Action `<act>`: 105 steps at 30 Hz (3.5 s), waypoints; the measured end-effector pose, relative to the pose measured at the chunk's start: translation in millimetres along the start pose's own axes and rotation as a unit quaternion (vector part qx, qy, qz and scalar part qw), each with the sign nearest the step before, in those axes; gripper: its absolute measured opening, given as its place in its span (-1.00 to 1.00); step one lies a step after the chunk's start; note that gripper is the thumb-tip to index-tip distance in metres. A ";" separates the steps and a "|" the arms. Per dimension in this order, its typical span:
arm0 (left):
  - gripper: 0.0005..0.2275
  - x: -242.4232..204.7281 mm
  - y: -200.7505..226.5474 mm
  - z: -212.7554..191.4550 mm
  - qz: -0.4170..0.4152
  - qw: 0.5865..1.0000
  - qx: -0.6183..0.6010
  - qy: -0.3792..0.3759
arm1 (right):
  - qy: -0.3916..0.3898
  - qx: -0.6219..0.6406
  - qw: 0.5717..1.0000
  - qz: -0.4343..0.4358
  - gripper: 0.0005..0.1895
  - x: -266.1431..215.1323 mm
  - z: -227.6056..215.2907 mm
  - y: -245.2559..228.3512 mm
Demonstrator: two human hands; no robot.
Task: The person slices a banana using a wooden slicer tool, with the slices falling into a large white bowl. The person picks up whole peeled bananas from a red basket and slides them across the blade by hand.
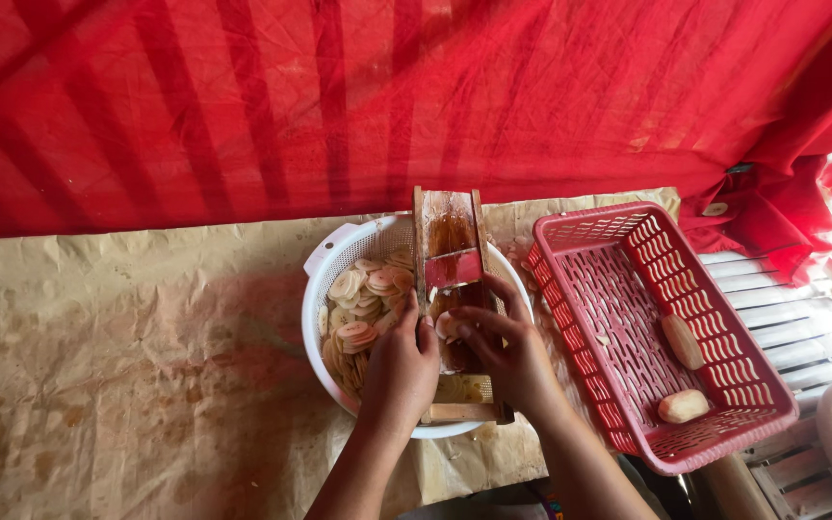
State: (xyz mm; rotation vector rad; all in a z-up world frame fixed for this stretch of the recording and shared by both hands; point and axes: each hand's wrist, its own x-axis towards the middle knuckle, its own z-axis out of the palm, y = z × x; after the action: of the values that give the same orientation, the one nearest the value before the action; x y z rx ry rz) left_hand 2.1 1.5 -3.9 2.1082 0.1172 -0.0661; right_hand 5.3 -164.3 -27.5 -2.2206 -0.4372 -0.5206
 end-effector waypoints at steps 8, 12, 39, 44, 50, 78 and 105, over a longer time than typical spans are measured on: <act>-0.50 1.5 -8.6 5.3 0.090 0.993 0.005 0.080 | -0.016 -0.055 0.997 0.043 -0.64 3.5 -17.7 -19.6; -0.48 -4.5 -2.5 4.0 0.108 0.979 0.113 0.133 | -0.030 -0.065 0.996 0.049 -0.66 9.4 -24.7 -19.1; -0.85 -28.3 -1.4 10.4 0.403 0.835 0.373 -0.041 | 0.077 0.262 0.955 0.114 -0.65 -1.8 -7.3 8.4; -0.83 -14.6 -12.5 -8.0 0.333 0.923 0.183 0.063 | 0.028 -0.079 0.996 -0.003 -0.72 5.6 -16.9 -4.6; -0.59 14.6 -1.6 -22.6 0.281 0.903 0.268 0.184 | 0.010 -0.084 0.996 0.016 -0.73 21.3 -14.8 -12.5; -0.55 33.5 -8.1 23.1 0.118 0.984 0.103 0.079 | 0.032 -0.129 0.991 0.000 -0.66 50.2 -3.2 23.4; -0.58 28.9 -6.0 19.9 0.130 0.983 0.058 0.116 | 0.000 0.027 0.998 0.049 -0.69 54.4 23.2 59.0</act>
State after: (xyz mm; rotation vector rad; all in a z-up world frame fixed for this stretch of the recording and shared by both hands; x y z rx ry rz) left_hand 30.2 -10.8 -21.9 2.2252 -0.0241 0.3363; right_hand 84.6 -175.7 -51.3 -2.1787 -0.3374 -0.4512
